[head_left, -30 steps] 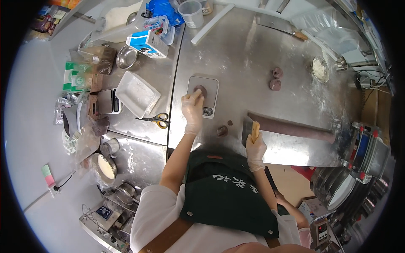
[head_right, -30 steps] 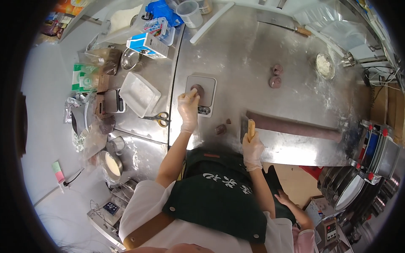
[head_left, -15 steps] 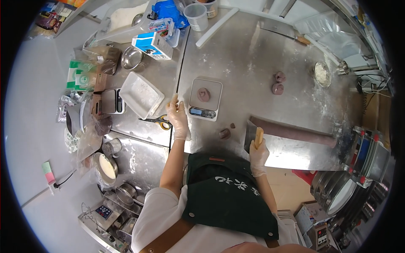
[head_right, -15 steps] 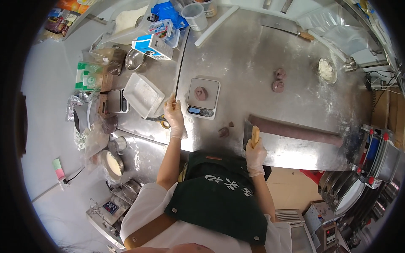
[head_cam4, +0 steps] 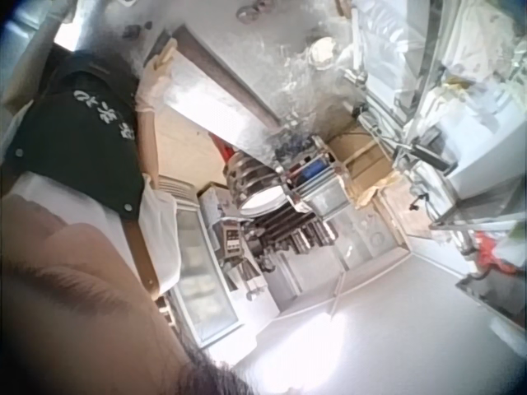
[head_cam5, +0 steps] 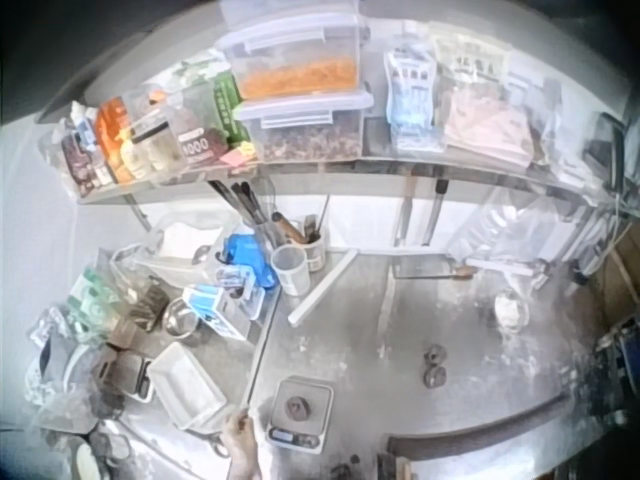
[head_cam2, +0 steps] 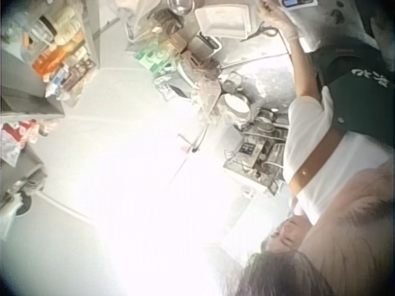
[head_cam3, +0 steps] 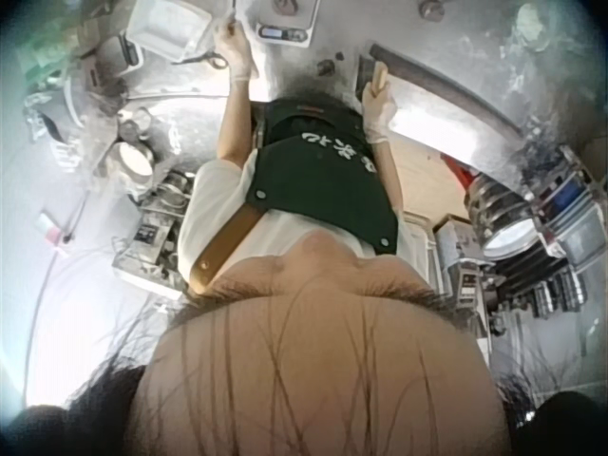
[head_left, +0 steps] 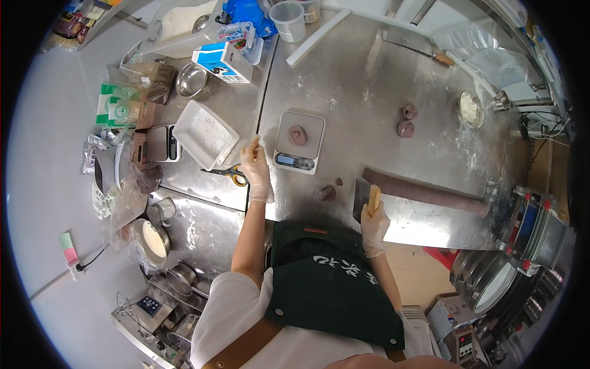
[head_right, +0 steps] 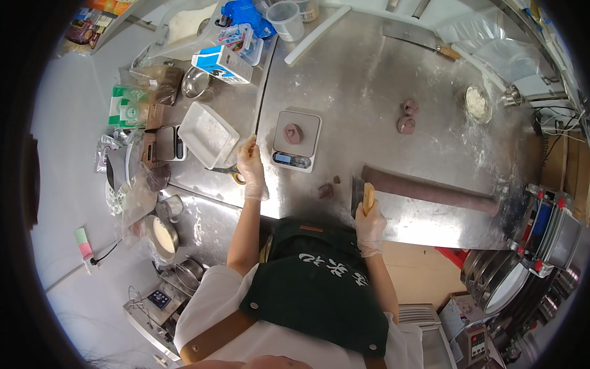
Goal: The person rolls a long piece of dark purple dough on a metal table by hand to lengthen it. They then use a bench scraper to cut small portions from the end of the long dough roll, weighing each piece on a digital scale and rolling the portions into small balls by hand.
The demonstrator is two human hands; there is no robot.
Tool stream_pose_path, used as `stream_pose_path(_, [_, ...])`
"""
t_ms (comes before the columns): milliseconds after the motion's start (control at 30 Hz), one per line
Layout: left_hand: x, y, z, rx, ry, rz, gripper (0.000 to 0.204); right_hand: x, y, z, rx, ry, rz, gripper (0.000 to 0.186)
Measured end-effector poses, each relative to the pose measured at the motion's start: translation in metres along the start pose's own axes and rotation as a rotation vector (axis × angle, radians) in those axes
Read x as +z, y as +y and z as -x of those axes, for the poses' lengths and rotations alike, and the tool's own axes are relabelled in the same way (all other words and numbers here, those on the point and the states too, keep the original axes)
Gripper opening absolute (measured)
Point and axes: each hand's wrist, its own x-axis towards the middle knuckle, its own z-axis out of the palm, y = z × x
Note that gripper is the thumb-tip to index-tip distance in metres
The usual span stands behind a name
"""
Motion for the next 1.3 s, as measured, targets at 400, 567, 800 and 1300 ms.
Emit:
stream_pose_path(400, [0.058, 0.028, 0.008, 0.510, -0.316, -0.446, 0.083, -0.004, -0.001, -0.002, 0.031, -0.077, -0.052, 0.022])
stream_pose_path(567, [0.073, 0.014, -0.008, 0.436, -0.499, -0.751, 0.085, -0.006, 0.008, -0.002, 0.127, -0.134, -0.048, 0.023])
stream_pose_path(800, [0.191, 0.123, 0.032, 0.683, -0.629, -0.351, 0.087, -0.039, 0.018, -0.010, 0.307, -0.123, -0.171, 0.027])
stream_pose_path(1300, [0.226, 0.124, 0.058, 0.482, -0.563, -0.269, 0.079, -0.088, 0.070, -0.039, 0.273, 0.013, -0.203, 0.023])
